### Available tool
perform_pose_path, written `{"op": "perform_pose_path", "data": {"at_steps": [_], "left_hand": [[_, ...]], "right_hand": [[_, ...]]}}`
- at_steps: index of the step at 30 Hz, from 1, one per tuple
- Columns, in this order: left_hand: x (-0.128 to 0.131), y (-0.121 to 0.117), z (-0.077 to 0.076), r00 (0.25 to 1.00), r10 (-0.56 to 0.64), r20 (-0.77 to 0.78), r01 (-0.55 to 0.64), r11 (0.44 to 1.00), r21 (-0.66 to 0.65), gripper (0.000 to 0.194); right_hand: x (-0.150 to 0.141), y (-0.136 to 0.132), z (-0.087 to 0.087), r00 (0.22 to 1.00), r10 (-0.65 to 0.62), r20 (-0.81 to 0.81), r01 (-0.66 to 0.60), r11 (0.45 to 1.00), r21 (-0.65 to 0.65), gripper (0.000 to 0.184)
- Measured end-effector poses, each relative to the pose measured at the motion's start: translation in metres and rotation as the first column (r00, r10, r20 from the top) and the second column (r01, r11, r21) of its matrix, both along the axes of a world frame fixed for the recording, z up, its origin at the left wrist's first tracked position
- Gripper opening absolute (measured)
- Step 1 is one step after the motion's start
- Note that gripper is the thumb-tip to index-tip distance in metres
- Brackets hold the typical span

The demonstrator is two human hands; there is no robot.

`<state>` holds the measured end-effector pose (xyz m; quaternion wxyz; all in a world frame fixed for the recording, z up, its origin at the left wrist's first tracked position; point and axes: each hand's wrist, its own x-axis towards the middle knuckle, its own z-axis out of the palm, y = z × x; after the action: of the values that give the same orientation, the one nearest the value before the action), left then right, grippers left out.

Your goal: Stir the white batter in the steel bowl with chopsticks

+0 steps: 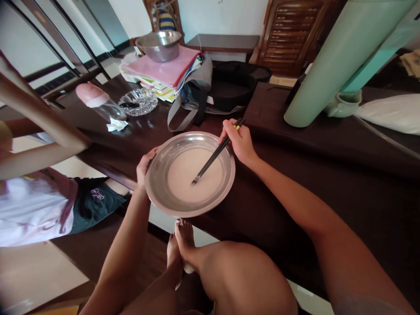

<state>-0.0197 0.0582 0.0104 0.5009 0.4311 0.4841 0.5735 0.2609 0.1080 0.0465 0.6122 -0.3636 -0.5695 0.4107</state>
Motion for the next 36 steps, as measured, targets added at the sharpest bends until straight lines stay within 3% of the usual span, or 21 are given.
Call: {"op": "perform_pose_path", "data": {"at_steps": [5,10,16,21,26,32,36], "left_hand": [[0.0005,-0.0004,0.0002,1.0,-0.012,0.009,0.012,1.0,-0.006,0.034],[0.0021,-0.0018,0.0021,1.0,-0.016,0.025,0.016,1.0,0.009,0.033],[0.0033,-0.0023,0.0037,0.999,-0.02,0.043,0.02,1.0,0.015,0.032],[0.0017,-0.0007,0.0013,0.999,-0.018,0.036,0.018,1.0,0.015,0.033],[0.0015,-0.0006,0.0002,1.0,-0.02,0.019,0.02,1.0,0.018,0.033],[0.002,-0.001,0.0011,1.0,-0.024,0.016,0.024,0.999,0.03,0.034],[0.0023,-0.0015,0.0021,1.0,-0.019,0.019,0.019,1.0,0.02,0.034]], "right_hand": [[0.0022,0.0022,-0.0004,0.989,-0.148,-0.023,0.148,0.989,0.021,0.046],[-0.0018,-0.0006,-0.0021,1.0,-0.001,0.003,0.001,1.0,-0.015,0.046],[0.0011,0.0019,-0.0014,0.988,-0.146,-0.051,0.148,0.988,0.041,0.047],[-0.0025,-0.0021,-0.0016,1.0,0.008,0.004,-0.008,1.0,0.013,0.045],[0.001,0.0022,-0.0033,0.988,-0.144,-0.052,0.147,0.987,0.071,0.046],[-0.003,-0.0027,-0.0017,0.999,-0.004,0.036,0.002,0.999,0.046,0.043],[0.0002,0.0005,-0.0009,0.989,-0.147,-0.006,0.147,0.985,0.086,0.045]]}}
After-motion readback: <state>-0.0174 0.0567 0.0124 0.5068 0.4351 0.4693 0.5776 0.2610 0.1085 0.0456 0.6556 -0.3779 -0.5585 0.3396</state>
